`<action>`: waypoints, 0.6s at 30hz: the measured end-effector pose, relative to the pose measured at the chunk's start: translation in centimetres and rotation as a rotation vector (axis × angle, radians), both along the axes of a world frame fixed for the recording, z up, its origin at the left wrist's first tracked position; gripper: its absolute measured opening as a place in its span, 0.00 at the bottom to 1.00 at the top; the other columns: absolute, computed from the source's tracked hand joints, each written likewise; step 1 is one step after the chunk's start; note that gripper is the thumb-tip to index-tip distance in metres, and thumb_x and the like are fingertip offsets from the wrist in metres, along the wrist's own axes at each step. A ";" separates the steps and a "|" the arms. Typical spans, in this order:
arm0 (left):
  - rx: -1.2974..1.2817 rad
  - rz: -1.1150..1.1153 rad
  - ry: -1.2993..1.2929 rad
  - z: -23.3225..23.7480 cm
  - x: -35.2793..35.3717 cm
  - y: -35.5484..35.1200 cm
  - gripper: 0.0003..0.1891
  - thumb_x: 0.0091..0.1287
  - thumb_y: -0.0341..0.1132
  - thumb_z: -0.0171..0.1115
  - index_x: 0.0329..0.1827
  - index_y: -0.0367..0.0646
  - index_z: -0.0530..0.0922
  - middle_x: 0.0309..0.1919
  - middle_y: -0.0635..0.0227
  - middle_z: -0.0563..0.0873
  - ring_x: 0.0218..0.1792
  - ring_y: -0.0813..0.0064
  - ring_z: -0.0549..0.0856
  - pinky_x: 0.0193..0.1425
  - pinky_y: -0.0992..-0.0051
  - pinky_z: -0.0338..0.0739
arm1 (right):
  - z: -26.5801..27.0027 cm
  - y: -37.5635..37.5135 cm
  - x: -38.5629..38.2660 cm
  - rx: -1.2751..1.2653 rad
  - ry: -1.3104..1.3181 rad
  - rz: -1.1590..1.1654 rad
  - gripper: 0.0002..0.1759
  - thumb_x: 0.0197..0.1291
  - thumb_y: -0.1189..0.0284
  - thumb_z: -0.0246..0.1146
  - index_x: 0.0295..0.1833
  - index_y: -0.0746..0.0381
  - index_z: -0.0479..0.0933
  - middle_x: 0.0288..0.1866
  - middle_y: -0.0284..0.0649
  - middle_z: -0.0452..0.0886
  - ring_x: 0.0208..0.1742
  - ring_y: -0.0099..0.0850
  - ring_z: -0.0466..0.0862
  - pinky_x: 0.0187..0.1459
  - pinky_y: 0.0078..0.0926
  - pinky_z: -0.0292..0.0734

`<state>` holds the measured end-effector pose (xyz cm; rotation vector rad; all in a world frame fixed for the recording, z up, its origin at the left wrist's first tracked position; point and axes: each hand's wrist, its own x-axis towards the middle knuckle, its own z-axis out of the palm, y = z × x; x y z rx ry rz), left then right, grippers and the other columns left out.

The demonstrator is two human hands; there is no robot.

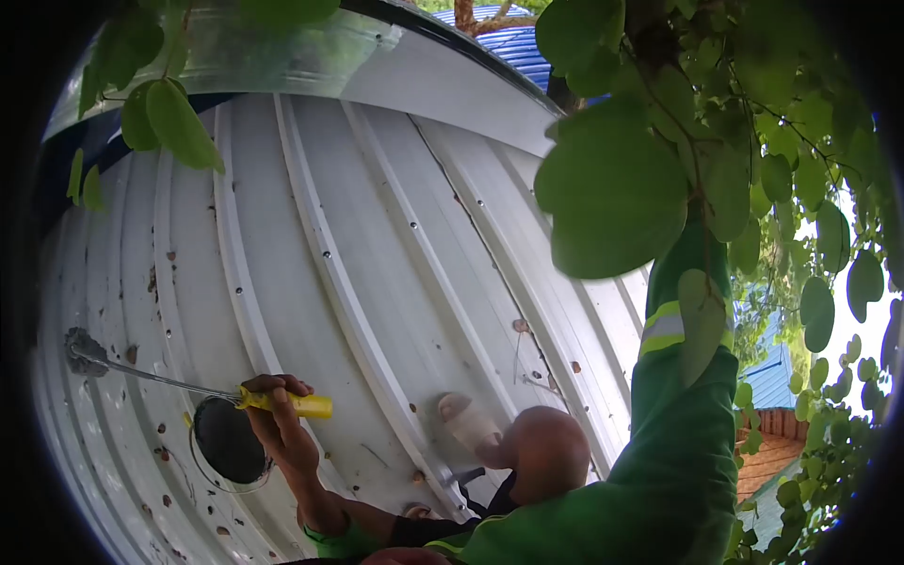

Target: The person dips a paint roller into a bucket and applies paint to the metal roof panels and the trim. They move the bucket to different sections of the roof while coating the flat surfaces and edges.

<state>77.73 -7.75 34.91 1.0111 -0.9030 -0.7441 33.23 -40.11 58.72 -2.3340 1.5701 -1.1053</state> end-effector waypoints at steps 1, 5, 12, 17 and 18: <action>0.010 0.002 0.007 0.3 -0.3 -0.2 0.06 0.75 0.33 0.48 0.48 0.40 0.67 0.32 0.62 0.77 0.34 0.71 0.77 0.45 0.66 0.76 | 0.0 -0.3 0.2 -0.002 0.000 0.008 0.17 0.66 0.68 0.61 0.58 0.62 0.75 0.50 0.39 0.81 0.54 0.31 0.79 0.57 0.34 0.76; 0.024 -0.057 0.027 1.1 -1.1 -0.2 0.06 0.75 0.34 0.48 0.47 0.40 0.67 0.31 0.62 0.78 0.33 0.70 0.77 0.44 0.66 0.77 | -0.2 -1.1 1.5 -0.013 -0.016 0.051 0.17 0.66 0.68 0.61 0.58 0.62 0.75 0.51 0.39 0.81 0.54 0.30 0.79 0.57 0.34 0.75; 0.036 -0.109 0.064 0.9 -1.9 0.3 0.07 0.74 0.33 0.49 0.47 0.39 0.69 0.31 0.62 0.79 0.34 0.69 0.79 0.45 0.67 0.77 | -1.2 -2.7 4.1 -0.034 -0.074 0.141 0.18 0.65 0.69 0.62 0.58 0.63 0.75 0.51 0.39 0.81 0.53 0.29 0.78 0.58 0.33 0.74; 0.045 -0.090 0.034 0.7 -1.4 1.1 0.07 0.74 0.32 0.48 0.48 0.38 0.69 0.32 0.61 0.80 0.34 0.69 0.80 0.46 0.68 0.77 | -2.4 -3.3 5.7 -0.063 -0.122 0.193 0.18 0.64 0.69 0.63 0.57 0.63 0.76 0.51 0.39 0.81 0.53 0.28 0.78 0.58 0.33 0.73; 0.049 -0.081 0.035 0.6 -1.2 1.4 0.07 0.74 0.32 0.48 0.48 0.38 0.69 0.32 0.61 0.80 0.34 0.69 0.80 0.47 0.68 0.77 | -2.7 -3.2 5.8 -0.071 -0.137 0.205 0.18 0.64 0.69 0.63 0.57 0.63 0.76 0.51 0.39 0.81 0.53 0.28 0.78 0.58 0.33 0.73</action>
